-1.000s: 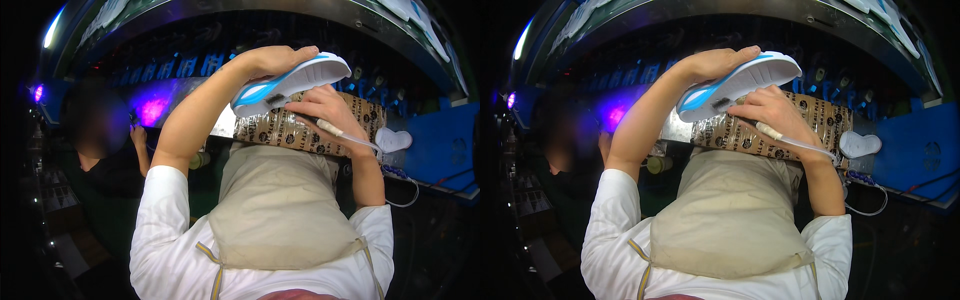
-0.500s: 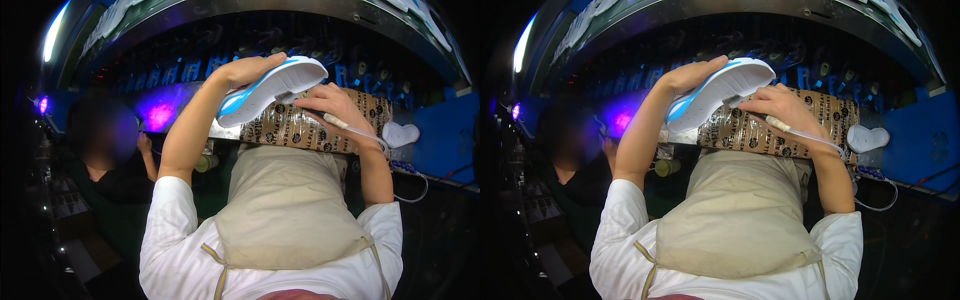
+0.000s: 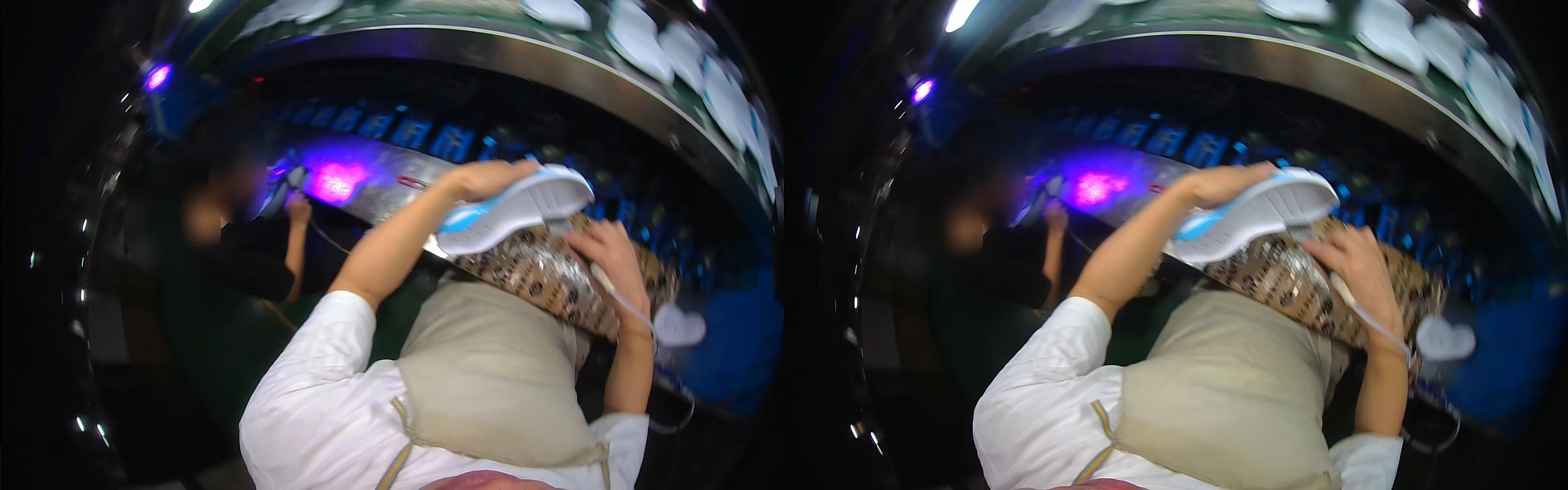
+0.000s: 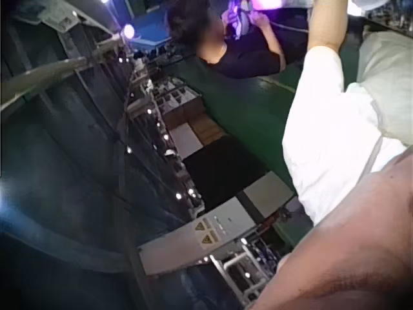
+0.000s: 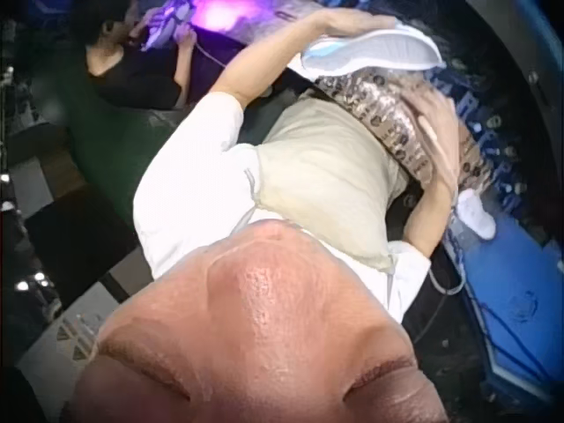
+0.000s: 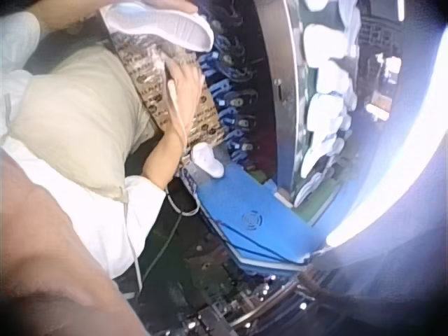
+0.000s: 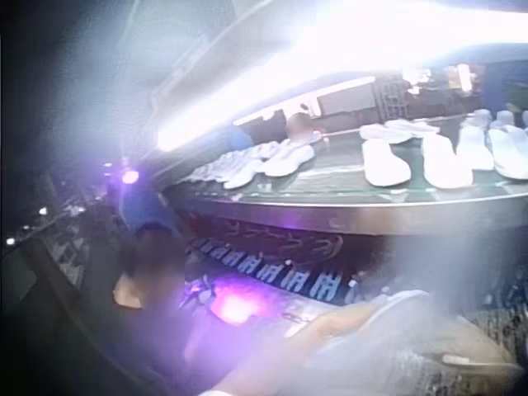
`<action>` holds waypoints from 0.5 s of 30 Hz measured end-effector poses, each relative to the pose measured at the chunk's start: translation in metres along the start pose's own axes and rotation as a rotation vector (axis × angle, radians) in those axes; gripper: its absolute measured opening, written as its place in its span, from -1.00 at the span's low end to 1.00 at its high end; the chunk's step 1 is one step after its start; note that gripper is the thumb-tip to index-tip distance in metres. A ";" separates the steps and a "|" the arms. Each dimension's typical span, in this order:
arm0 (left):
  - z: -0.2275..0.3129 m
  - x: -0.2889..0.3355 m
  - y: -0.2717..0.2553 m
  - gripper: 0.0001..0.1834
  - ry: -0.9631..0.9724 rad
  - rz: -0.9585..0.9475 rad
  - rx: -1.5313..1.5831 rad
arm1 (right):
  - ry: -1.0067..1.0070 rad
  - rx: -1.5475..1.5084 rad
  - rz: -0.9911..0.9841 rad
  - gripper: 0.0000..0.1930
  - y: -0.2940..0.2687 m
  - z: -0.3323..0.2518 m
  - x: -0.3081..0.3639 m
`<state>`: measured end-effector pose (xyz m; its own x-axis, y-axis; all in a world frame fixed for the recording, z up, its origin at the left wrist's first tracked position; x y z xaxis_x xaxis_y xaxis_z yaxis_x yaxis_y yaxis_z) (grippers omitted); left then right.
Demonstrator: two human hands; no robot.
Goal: The person repeatedly picks up white slipper soles from a conveyor belt, wipes each sole with a handheld tool, and places it back on the belt. The task continues in a repetitive loop throughout the clip.
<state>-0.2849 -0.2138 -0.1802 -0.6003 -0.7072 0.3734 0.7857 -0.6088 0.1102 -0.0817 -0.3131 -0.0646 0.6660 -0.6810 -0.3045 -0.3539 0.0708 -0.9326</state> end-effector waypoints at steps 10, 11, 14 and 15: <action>-0.056 0.086 -0.048 0.06 0.593 0.089 0.994 | 0.405 -0.505 0.260 -0.71 0.049 0.064 0.048; -0.083 0.099 -0.058 0.09 0.540 0.195 0.966 | 0.411 -0.473 0.278 -0.71 0.060 0.072 0.057; -0.133 0.141 -0.047 -0.09 0.269 0.357 1.148 | 0.628 -0.703 0.348 -0.69 0.123 0.111 0.102; -0.151 0.147 -0.044 -0.18 0.203 0.399 1.177 | 0.658 -0.774 0.334 -0.68 0.130 0.112 0.107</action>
<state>-0.4309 -0.3452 -0.2690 -0.2213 -0.8737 0.4333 0.5112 0.2745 0.8145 0.0170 -0.2949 -0.2405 0.0549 -0.9884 -0.1419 -0.9275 0.0022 -0.3739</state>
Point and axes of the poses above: each hand's wrist, its own x-axis away from the middle knuckle, its own y-axis out of the palm, z = x × y, the point moved 7 cm from there along -x, towards the middle knuckle, and after that the axes turned 13 degrees about x, right-handed, at the moved point
